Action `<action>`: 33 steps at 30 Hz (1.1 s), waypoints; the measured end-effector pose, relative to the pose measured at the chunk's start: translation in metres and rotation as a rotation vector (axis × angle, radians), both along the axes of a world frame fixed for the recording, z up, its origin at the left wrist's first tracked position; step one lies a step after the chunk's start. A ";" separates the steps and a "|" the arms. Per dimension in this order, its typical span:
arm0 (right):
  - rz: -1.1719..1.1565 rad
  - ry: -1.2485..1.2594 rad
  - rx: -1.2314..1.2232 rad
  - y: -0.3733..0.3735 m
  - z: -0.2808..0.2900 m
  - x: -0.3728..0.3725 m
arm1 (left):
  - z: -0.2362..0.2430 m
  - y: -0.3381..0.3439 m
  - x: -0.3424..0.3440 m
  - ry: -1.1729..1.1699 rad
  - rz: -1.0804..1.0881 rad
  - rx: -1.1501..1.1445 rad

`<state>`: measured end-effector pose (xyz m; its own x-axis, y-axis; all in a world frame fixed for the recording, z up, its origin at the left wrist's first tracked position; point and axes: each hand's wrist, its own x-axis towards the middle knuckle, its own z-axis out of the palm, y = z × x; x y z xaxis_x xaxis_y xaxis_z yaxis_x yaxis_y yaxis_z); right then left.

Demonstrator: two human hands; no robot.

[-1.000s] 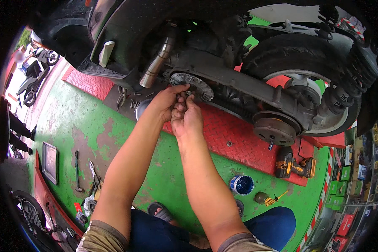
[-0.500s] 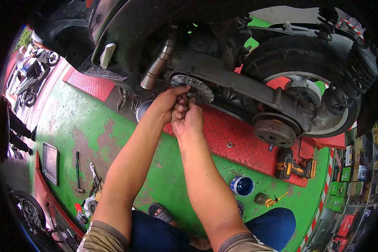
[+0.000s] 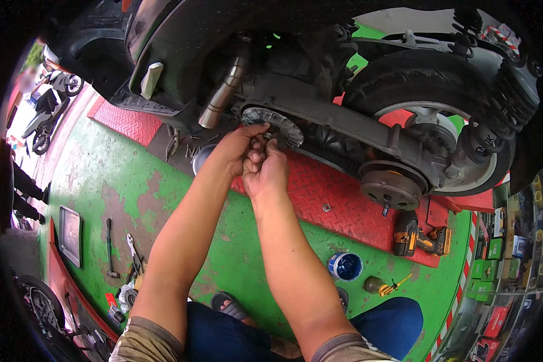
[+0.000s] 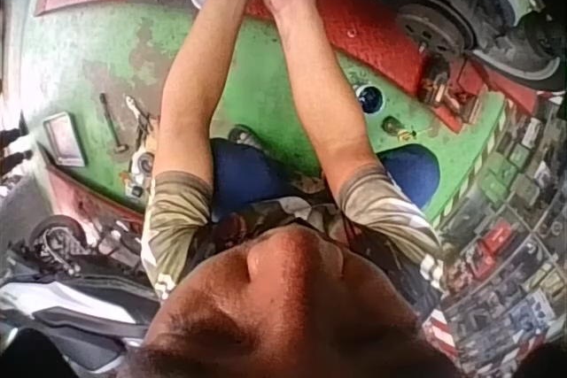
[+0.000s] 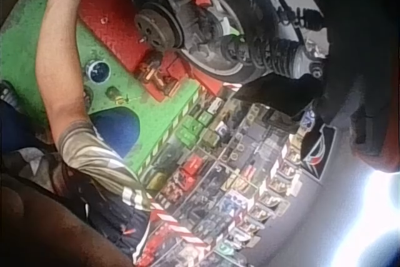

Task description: Replacing and reassembling transmission components on a scooter's CVT system.

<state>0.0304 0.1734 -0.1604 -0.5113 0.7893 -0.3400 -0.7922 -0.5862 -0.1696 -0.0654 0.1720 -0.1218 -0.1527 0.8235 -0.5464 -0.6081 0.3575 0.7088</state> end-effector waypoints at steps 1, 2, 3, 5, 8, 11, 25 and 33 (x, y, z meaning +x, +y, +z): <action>-0.003 -0.004 0.002 0.001 -0.002 0.004 | 0.002 0.000 0.004 0.024 -0.006 -0.006; 0.021 -0.049 -0.013 -0.001 0.001 0.005 | 0.004 -0.002 0.002 0.055 -0.002 -0.015; 0.045 -0.095 -0.028 -0.004 0.004 0.006 | 0.001 -0.002 0.000 0.058 0.004 -0.015; 0.010 -0.184 -0.024 -0.010 0.013 0.008 | -0.003 -0.002 -0.003 0.000 -0.002 -0.017; 0.028 -0.276 0.034 -0.009 0.016 0.008 | -0.004 -0.003 -0.006 -0.006 -0.030 0.001; 0.131 -0.296 0.142 -0.006 0.015 0.015 | 0.001 -0.006 -0.009 0.048 -0.121 -0.012; 0.207 -0.503 0.228 -0.001 0.009 0.036 | -0.029 0.007 -0.013 0.146 0.037 0.036; 0.207 -0.417 0.225 -0.001 0.005 0.040 | -0.029 0.010 -0.010 0.153 0.073 0.045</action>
